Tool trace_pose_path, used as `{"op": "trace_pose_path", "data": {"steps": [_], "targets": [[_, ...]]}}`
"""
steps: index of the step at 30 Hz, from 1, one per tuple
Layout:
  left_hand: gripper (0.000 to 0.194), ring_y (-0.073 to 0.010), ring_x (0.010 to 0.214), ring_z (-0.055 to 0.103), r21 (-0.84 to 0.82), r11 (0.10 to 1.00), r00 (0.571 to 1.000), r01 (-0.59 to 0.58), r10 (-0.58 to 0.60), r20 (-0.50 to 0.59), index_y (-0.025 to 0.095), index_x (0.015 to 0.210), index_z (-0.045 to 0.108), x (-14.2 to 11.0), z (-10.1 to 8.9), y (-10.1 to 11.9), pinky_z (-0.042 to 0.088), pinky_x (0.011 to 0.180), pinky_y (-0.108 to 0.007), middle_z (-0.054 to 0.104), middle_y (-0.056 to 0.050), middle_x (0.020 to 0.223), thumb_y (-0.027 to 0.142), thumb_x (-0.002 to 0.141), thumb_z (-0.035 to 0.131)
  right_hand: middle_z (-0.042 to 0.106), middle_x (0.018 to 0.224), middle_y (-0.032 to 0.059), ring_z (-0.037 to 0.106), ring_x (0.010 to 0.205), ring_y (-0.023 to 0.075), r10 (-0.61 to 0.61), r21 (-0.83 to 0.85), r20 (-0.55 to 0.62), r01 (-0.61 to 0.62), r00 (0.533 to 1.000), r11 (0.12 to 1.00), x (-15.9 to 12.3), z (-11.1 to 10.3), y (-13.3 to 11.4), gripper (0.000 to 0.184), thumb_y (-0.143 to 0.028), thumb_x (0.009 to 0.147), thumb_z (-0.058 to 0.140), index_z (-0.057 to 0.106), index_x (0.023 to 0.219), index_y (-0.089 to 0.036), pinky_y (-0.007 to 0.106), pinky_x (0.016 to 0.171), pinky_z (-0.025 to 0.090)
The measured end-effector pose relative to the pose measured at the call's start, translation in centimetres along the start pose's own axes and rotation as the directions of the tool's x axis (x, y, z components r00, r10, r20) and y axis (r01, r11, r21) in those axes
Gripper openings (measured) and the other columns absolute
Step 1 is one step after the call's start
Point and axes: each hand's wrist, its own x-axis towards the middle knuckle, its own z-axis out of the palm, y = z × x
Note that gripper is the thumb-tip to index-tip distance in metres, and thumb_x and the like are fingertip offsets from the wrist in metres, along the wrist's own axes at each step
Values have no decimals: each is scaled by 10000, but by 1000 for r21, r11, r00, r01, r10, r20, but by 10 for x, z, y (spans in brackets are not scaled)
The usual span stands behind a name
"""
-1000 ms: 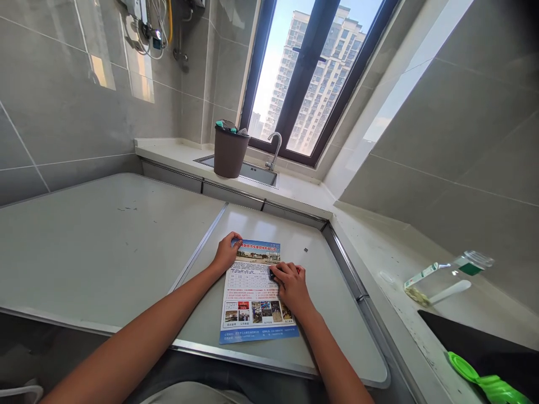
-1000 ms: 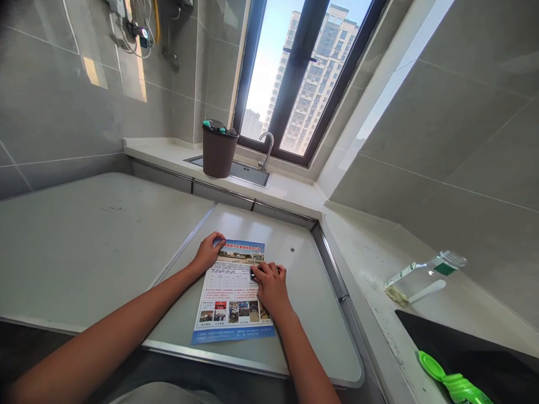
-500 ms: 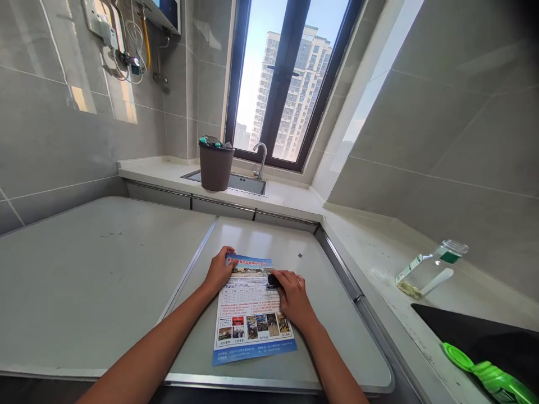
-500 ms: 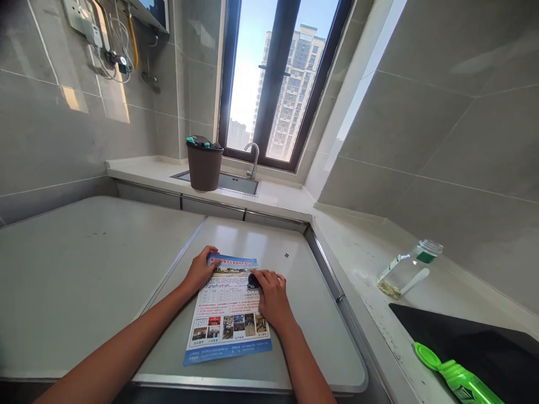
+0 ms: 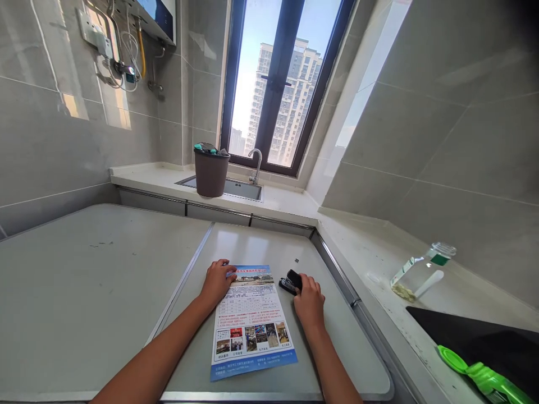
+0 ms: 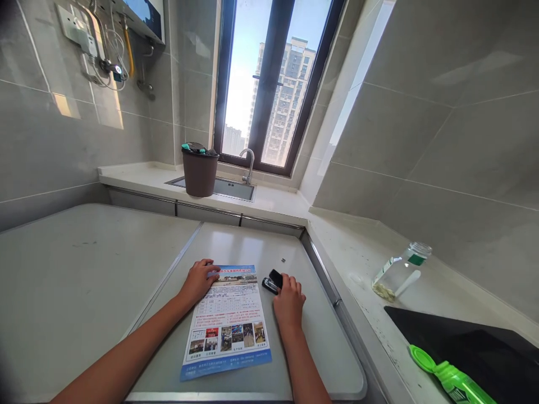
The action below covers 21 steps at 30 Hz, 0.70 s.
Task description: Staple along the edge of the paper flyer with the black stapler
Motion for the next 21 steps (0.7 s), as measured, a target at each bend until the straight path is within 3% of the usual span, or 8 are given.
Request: {"op": "trace_pose_path", "data": {"steps": [4, 9, 14, 17, 21], "targets": [[212, -338, 1177, 582, -20, 1000, 1000, -5, 5, -13, 281, 989, 820, 0, 3, -1, 442, 1026, -494, 670, -91, 1255, 237, 829, 688, 609, 1275, 155, 528, 1193, 316, -57, 75, -73, 63, 996, 995, -4, -7, -15, 445, -100, 920, 417, 545, 1343, -149, 404, 926, 436], [237, -278, 1105, 617, -69, 997, 997, -24, 19, -76, 237, 964, 780, 3, 0, -1, 474, 996, -426, 682, -89, 1164, 177, 892, 562, 642, 1239, 109, 559, 1195, 272, -235, 317, 9, 220, 972, 923, -25, -4, -74, 436, -87, 877, 457, 592, 1278, -192, 374, 1009, 445], [325, -242, 1024, 609, -131, 991, 958, -23, -16, -288, 209, 863, 651, 4, -15, 1, 483, 918, -377, 636, -76, 1050, 22, 842, 386, 653, 1194, 100, 578, 1168, 274, -257, 368, 96, 205, 962, 907, -40, 8, -120, 391, -61, 833, 511, 621, 1184, -196, 378, 1001, 455], [300, -253, 984, 591, -161, 986, 934, -32, -28, -357, 219, 813, 610, 3, -22, 2, 465, 883, -384, 615, -67, 1007, 17, 805, 388, 642, 1229, 108, 563, 1207, 284, -254, 337, 119, 202, 960, 920, -41, 14, -125, 411, -39, 816, 522, 617, 1184, -196, 392, 1010, 449], [300, -253, 942, 582, -215, 977, 946, -19, -52, -319, 220, 782, 610, 3, -22, 1, 460, 841, -374, 598, -70, 976, 12, 762, 395, 652, 1216, 104, 577, 1190, 294, -262, 327, 116, 212, 958, 921, -38, 18, -111, 438, -42, 792, 564, 622, 1190, -216, 390, 990, 466]]}}
